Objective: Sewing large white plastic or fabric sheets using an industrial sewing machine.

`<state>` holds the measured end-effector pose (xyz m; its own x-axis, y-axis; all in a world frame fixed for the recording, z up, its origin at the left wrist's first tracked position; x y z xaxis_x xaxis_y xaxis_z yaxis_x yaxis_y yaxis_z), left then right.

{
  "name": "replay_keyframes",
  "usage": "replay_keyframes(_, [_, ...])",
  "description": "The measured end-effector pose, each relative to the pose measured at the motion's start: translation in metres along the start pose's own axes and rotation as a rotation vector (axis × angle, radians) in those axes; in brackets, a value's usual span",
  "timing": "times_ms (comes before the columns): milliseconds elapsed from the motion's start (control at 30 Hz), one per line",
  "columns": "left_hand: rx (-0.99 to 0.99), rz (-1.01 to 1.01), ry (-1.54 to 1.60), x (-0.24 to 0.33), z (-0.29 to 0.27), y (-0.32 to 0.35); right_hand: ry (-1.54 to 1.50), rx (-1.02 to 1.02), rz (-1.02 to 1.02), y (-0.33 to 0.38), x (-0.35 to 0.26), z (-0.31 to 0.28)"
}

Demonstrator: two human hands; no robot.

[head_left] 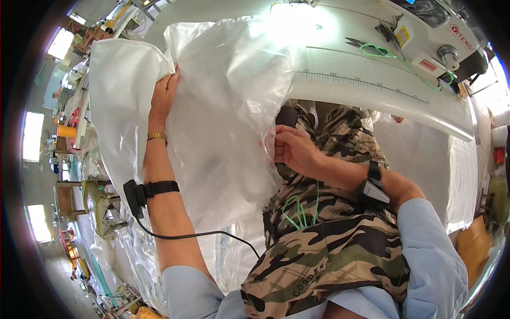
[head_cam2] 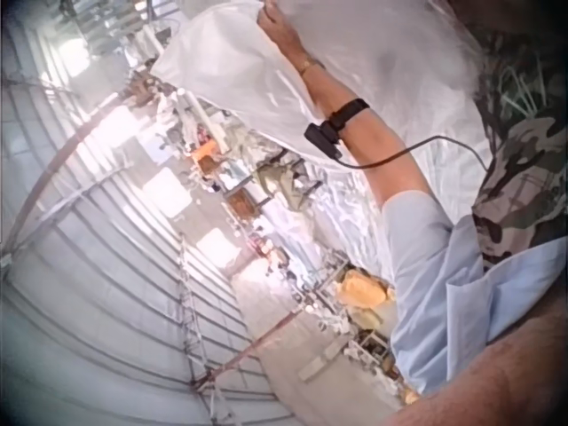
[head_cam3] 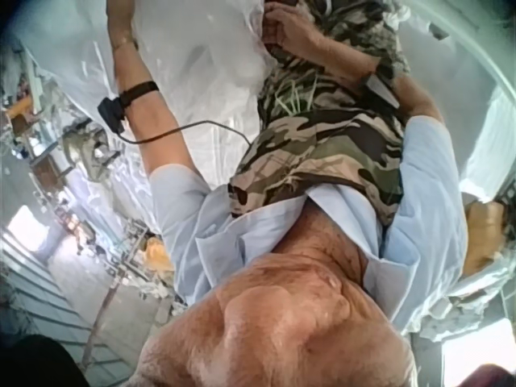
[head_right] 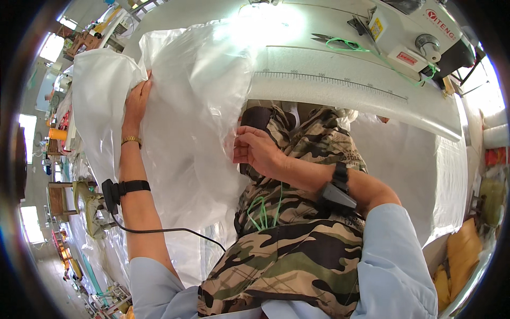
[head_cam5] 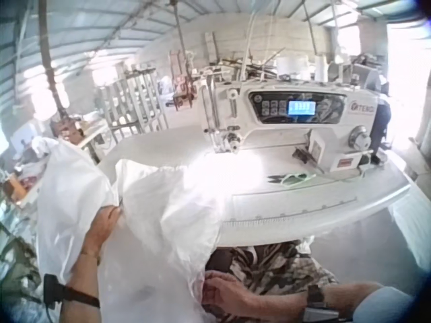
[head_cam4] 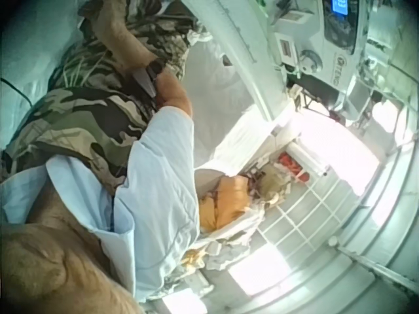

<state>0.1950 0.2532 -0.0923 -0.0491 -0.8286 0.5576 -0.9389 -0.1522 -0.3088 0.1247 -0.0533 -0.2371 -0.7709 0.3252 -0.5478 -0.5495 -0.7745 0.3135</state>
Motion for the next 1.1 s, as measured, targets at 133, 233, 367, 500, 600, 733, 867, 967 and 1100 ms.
replay_keyframes(133, [-0.013,-0.057,-0.087,-0.008,0.002,-0.001,0.055,0.093,-0.032,-0.011,0.007,-0.005])
replay_keyframes(233, [0.027,-0.029,-0.078,-0.008,0.002,0.0,0.253,0.105,-0.125,-0.028,0.007,-0.01])
replay_keyframes(367, [0.033,-0.066,-0.096,-0.018,0.001,0.003,0.763,0.115,-0.214,-0.038,-0.005,-0.018])
replay_keyframes(500, [-0.05,-0.351,-0.054,-0.064,-0.004,0.019,0.911,0.203,-0.196,0.018,-0.032,-0.038])
replay_keyframes(600, [-0.017,-0.215,-0.27,-0.075,-0.021,0.033,0.838,0.014,-0.236,0.076,-0.04,-0.023])
replay_keyframes(733, [-0.031,-0.211,-0.434,-0.091,-0.03,0.039,0.372,-0.091,-0.166,0.097,-0.038,-0.016])
replay_keyframes(867, [-0.141,-0.1,-0.527,-0.046,-0.027,0.03,0.446,0.025,-0.09,0.084,-0.03,-0.023])
replay_keyframes(967, [-0.128,-0.068,-0.564,0.034,-0.018,0.034,0.477,0.084,-0.245,0.085,-0.042,-0.02])
replay_keyframes(1100, [-0.015,0.198,-0.286,0.19,0.021,0.073,0.562,0.152,-0.34,0.084,-0.047,-0.013])
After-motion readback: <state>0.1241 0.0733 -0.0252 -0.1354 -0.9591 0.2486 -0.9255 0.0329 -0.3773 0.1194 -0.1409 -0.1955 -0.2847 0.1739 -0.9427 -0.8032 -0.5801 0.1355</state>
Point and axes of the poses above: each hand's wrist, its own y-axis away from the middle knuckle, its own z-axis out of the palm, x = y × z, the point moved 9 cm from there along -y, towards the middle knuckle, and after that the axes turned 1 degree about -x, right-handed, at the moved point
